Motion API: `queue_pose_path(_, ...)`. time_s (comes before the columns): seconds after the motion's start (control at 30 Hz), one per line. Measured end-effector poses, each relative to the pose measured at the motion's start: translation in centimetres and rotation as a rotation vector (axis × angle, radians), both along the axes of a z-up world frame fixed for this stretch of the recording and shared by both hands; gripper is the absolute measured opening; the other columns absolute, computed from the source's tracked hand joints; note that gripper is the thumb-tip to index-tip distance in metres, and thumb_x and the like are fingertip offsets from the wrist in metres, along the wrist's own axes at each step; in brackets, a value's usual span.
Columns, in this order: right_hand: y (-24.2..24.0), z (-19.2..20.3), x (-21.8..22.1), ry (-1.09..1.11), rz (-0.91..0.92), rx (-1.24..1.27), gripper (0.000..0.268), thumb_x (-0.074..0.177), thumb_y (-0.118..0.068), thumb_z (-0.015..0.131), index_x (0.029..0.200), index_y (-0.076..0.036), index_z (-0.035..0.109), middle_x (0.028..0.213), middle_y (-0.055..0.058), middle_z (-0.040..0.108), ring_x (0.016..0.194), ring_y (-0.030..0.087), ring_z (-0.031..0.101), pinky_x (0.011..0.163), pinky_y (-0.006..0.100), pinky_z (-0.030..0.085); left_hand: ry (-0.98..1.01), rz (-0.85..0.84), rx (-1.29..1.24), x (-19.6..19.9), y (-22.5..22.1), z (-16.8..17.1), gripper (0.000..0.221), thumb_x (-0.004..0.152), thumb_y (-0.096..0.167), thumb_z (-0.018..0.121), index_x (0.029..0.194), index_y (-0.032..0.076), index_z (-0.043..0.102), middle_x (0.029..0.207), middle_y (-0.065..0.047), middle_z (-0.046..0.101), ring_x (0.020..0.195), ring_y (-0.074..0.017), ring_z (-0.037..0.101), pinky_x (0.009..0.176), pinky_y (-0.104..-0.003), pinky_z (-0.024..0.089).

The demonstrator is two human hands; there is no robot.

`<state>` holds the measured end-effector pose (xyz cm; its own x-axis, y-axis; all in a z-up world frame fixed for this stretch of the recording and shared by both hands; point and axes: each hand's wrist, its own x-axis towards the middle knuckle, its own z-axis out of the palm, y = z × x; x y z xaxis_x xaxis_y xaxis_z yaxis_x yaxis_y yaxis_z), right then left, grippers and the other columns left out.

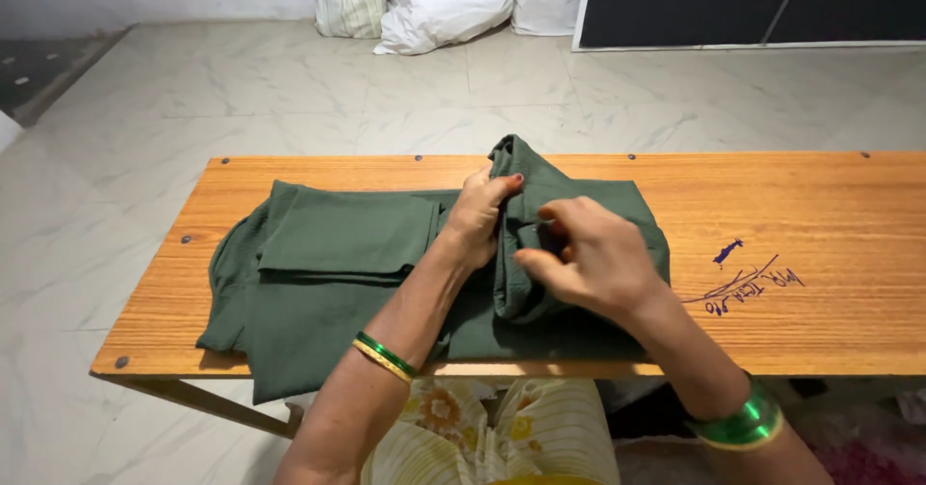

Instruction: The person folds a green shirt on a wooden table, then places the folded shirt into a clear plastic bag.

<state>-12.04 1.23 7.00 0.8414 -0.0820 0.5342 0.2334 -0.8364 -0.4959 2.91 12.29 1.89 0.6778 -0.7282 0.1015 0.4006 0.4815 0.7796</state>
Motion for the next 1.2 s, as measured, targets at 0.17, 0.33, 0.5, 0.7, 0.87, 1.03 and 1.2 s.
queue_pose_path(0.17, 1.3, -1.4, 1.9, 0.195, -0.209, -0.308, 0.052, 0.069, -0.028, 0.083, 0.111, -0.003, 0.065, 0.097, 0.020, 0.067, 0.067, 0.039, 0.067, 0.058, 0.048, 0.055, -0.036, -0.003, -0.068, 2.1, -0.6, -3.1, 0.010, 0.101, 0.014, 0.059, 0.106, 0.006, 0.058, 0.088, -0.005, 0.067, 0.072, -0.0140, 0.067, 0.062, -0.031, 0.058)
queue_pose_path(0.33, -0.5, -2.8, 2.8, 0.097, -0.221, 0.124, 0.023, 0.088, -0.010, 0.063, 0.110, -0.003, 0.062, 0.096, 0.015, 0.073, 0.080, 0.025, 0.074, 0.074, 0.037, 0.061, 0.015, -0.023, -0.024, 1.1, 0.1, -1.3, 0.024, 0.099, 0.031, 0.062, 0.100, 0.008, 0.059, 0.084, -0.004, 0.067, 0.069, -0.0139, 0.067, 0.060, -0.031, 0.059)
queue_pose_path(0.5, 1.0, -2.9, 1.9, 0.092, 0.022, 0.396, 0.030, 0.088, 0.001, 0.064, 0.117, 0.001, 0.057, 0.110, 0.014, 0.067, 0.097, 0.021, 0.070, 0.083, 0.032, 0.060, -0.104, -0.002, 0.106, 1.8, 0.5, -2.0, 0.031, 0.094, 0.034, 0.074, 0.101, 0.009, 0.058, 0.084, -0.002, 0.063, 0.071, -0.0133, 0.064, 0.059, -0.029, 0.056)
queue_pose_path(0.7, -1.4, -4.8, -2.5, 0.062, 0.186, 0.487, 0.030, 0.088, 0.011, 0.055, 0.114, 0.001, 0.066, 0.106, 0.012, 0.073, 0.100, 0.017, 0.074, 0.089, 0.029, 0.060, -0.189, 0.029, 0.026, 0.2, 1.5, 0.9, 0.034, 0.077, 0.004, 0.077, 0.107, 0.006, 0.061, 0.090, -0.004, 0.070, 0.077, -0.0143, 0.070, 0.069, -0.031, 0.061)
queue_pose_path(0.87, -3.2, -5.4, -6.3, -0.004, 0.057, 0.240, 0.027, 0.087, 0.011, 0.055, 0.103, -0.002, 0.072, 0.102, 0.010, 0.077, 0.096, 0.018, 0.075, 0.091, 0.029, 0.060, -0.138, 0.043, -0.009, 0.8, -0.4, 1.0, 0.027, 0.084, 0.002, 0.075, 0.106, 0.000, 0.058, 0.088, -0.008, 0.069, 0.075, -0.0165, 0.070, 0.066, -0.034, 0.060)
queue_pose_path(1.03, 1.9, -4.3, -8.1, -0.074, 0.483, -0.107, 0.041, 0.070, 0.007, 0.061, 0.110, -0.001, 0.065, 0.114, 0.021, 0.071, 0.111, 0.040, 0.066, 0.094, 0.045, 0.055, -0.223, 0.069, -0.013, -0.4, -4.3, 5.5, 0.029, 0.085, -0.002, 0.072, 0.103, -0.002, 0.050, 0.086, -0.011, 0.065, 0.071, -0.0207, 0.070, 0.064, -0.037, 0.060)
queue_pose_path(1.2, 1.1, -6.9, -3.1, 0.208, 0.202, -0.347, 0.045, 0.092, -0.016, 0.059, 0.134, -0.003, 0.051, 0.122, 0.025, 0.064, 0.113, 0.043, 0.061, 0.096, 0.049, 0.050, -0.274, 0.071, -0.091, -2.2, -3.9, 9.1, 0.033, 0.085, -0.003, 0.071, 0.109, -0.002, 0.048, 0.088, -0.012, 0.064, 0.073, -0.0207, 0.068, 0.064, -0.036, 0.059)
